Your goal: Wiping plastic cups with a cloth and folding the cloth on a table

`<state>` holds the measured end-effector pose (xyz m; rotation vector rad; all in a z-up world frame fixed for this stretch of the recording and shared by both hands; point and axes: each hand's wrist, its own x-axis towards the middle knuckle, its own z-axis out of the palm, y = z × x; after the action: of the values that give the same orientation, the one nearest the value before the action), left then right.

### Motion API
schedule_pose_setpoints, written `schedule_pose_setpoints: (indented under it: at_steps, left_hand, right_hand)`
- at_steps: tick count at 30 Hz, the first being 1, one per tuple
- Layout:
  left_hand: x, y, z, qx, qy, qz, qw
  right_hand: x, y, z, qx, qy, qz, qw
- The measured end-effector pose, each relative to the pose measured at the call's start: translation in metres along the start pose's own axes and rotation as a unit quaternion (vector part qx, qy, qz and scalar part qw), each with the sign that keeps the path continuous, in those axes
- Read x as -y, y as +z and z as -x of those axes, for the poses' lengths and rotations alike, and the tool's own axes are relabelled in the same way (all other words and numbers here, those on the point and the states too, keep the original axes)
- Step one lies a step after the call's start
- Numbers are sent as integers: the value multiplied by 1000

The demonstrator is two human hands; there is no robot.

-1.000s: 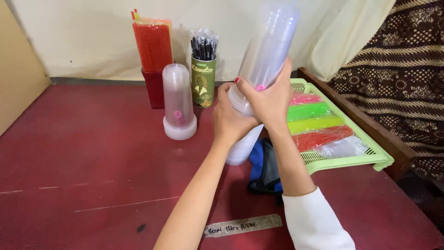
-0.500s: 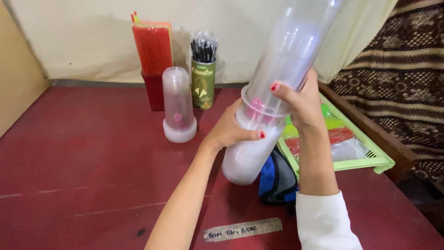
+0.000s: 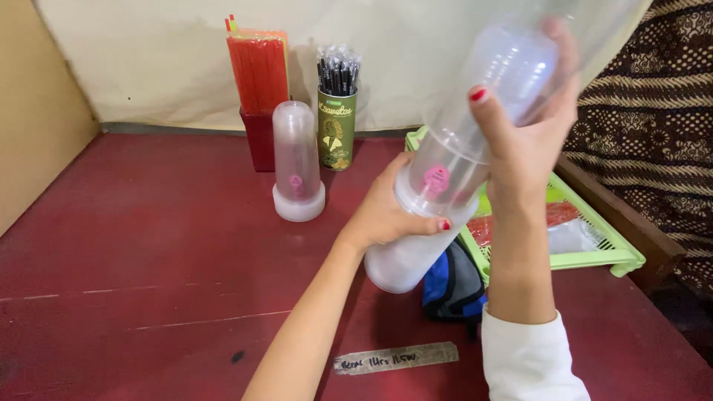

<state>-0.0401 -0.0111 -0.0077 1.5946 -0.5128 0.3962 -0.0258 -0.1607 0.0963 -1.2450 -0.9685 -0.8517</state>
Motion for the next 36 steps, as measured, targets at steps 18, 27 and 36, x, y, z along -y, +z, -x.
schedule_pose_setpoints:
  at_steps: [18,27,36]
  left_hand:
    - [-43,10,13,24,-94,-116,988]
    - [0,-6,2,-244,-73,-147,956]
    - [31,-3,-50,-310,-66,-116,941]
  right_hand:
    - [12,-23,-2,-244,43,-178,952]
    - [39,-31,-15,-42,-109,171,978]
    - [-51,-5,19,19,270,-70,960]
